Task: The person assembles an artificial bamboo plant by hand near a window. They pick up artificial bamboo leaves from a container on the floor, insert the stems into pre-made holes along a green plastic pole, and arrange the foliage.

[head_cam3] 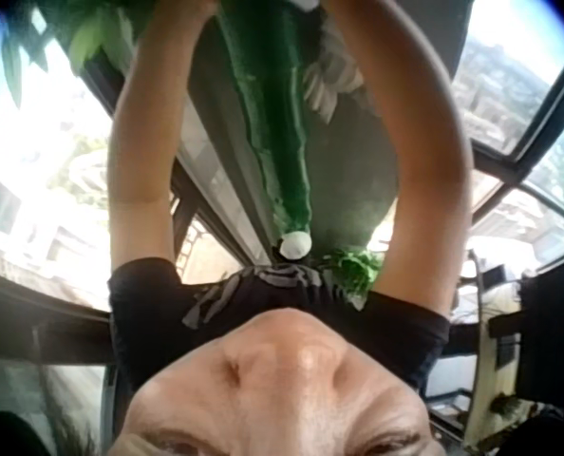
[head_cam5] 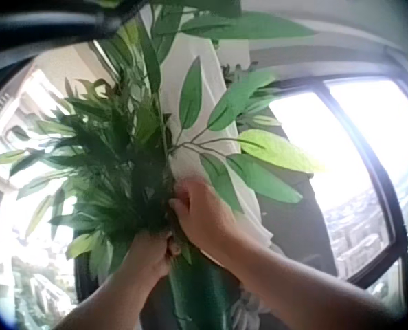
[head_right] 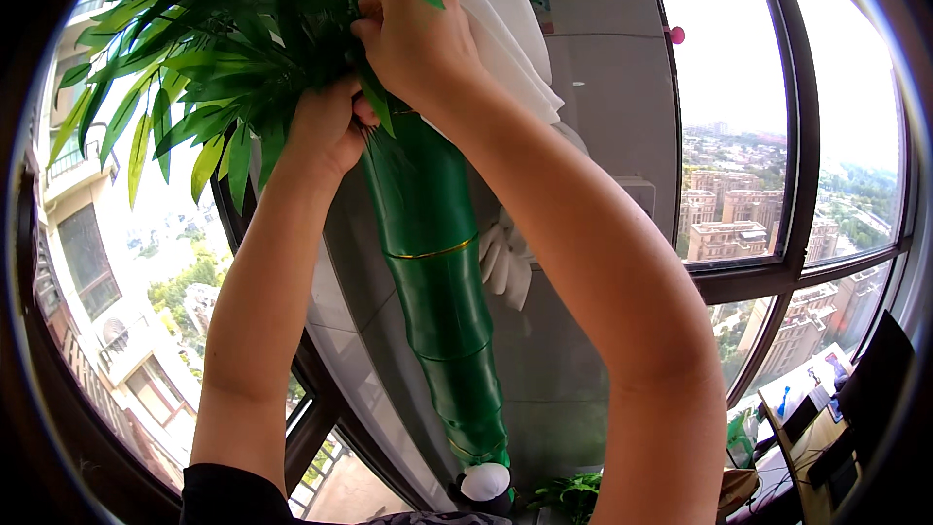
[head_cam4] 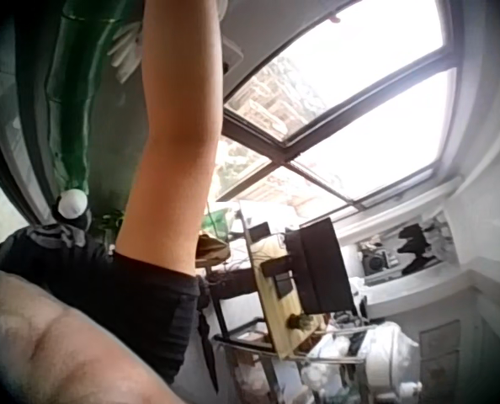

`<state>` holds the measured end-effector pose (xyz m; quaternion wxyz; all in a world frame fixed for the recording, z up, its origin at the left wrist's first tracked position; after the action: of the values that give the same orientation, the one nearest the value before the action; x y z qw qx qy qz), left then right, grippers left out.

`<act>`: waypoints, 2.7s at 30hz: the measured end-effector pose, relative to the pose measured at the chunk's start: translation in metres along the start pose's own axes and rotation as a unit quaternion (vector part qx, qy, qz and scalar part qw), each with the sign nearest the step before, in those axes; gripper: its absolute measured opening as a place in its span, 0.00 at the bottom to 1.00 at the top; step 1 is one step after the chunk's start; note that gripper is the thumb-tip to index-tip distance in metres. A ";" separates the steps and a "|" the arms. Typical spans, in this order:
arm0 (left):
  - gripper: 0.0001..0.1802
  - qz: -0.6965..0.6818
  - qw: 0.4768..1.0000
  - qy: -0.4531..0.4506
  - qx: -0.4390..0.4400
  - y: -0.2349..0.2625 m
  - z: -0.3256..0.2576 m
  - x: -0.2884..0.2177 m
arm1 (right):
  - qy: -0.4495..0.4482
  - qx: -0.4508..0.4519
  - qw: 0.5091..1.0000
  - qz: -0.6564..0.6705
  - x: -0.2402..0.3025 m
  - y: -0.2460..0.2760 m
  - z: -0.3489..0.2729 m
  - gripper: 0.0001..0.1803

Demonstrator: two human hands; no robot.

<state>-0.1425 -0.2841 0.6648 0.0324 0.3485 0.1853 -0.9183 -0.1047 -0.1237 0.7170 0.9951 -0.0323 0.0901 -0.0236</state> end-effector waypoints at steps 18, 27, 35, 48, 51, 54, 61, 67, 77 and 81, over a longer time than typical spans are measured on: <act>0.04 0.084 0.995 -0.043 0.024 -0.010 -0.009 -0.006 | -0.041 0.140 0.983 -0.109 -0.002 -0.020 -0.010 0.07; 0.02 0.110 0.991 -0.063 0.032 -0.013 -0.006 -0.007 | -0.011 0.087 0.988 -0.126 0.002 -0.013 -0.015 0.05; 0.04 0.157 0.985 -0.067 -0.001 -0.006 -0.010 -0.010 | -0.020 0.093 0.994 -0.053 0.013 -0.011 -0.016 0.06; 0.01 0.146 0.988 -0.044 0.000 -0.012 -0.009 -0.003 | -0.037 0.108 0.986 -0.121 -0.007 -0.017 -0.011 0.07; 0.03 0.135 0.990 -0.044 -0.016 -0.010 -0.007 -0.001 | -0.094 0.133 0.982 -0.095 -0.017 -0.023 -0.012 0.09; 0.03 0.102 0.993 -0.052 -0.006 -0.006 -0.001 0.002 | -0.115 0.148 0.978 -0.087 -0.021 -0.027 -0.014 0.11; 0.03 0.107 0.994 -0.031 0.008 -0.004 -0.005 -0.001 | -0.098 0.131 0.979 -0.123 -0.031 -0.026 -0.011 0.09; 0.07 0.093 0.995 -0.011 0.023 0.022 -0.019 0.003 | -0.048 0.107 0.987 -0.106 -0.026 -0.013 -0.014 0.06; 0.10 0.132 0.991 -0.012 -0.008 0.023 -0.030 0.018 | 0.044 0.113 0.988 -0.096 -0.021 -0.027 -0.012 0.05; 0.09 0.142 0.990 -0.014 -0.014 0.024 -0.031 0.017 | 0.083 0.054 0.988 -0.118 -0.005 -0.018 -0.017 0.06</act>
<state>-0.1314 -0.2936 0.6244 0.1695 0.3580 0.1461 -0.9065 -0.1133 -0.1425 0.7025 0.9748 0.0137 0.1664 -0.1479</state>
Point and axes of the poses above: each hand's wrist, its own z-axis towards the middle knuckle, its own y-axis out of the back of the hand, x = y × z, the point moved 10 cm from there along z, towards the middle knuckle, and after that the axes turned 4 degrees about y, right-handed, at the moved point
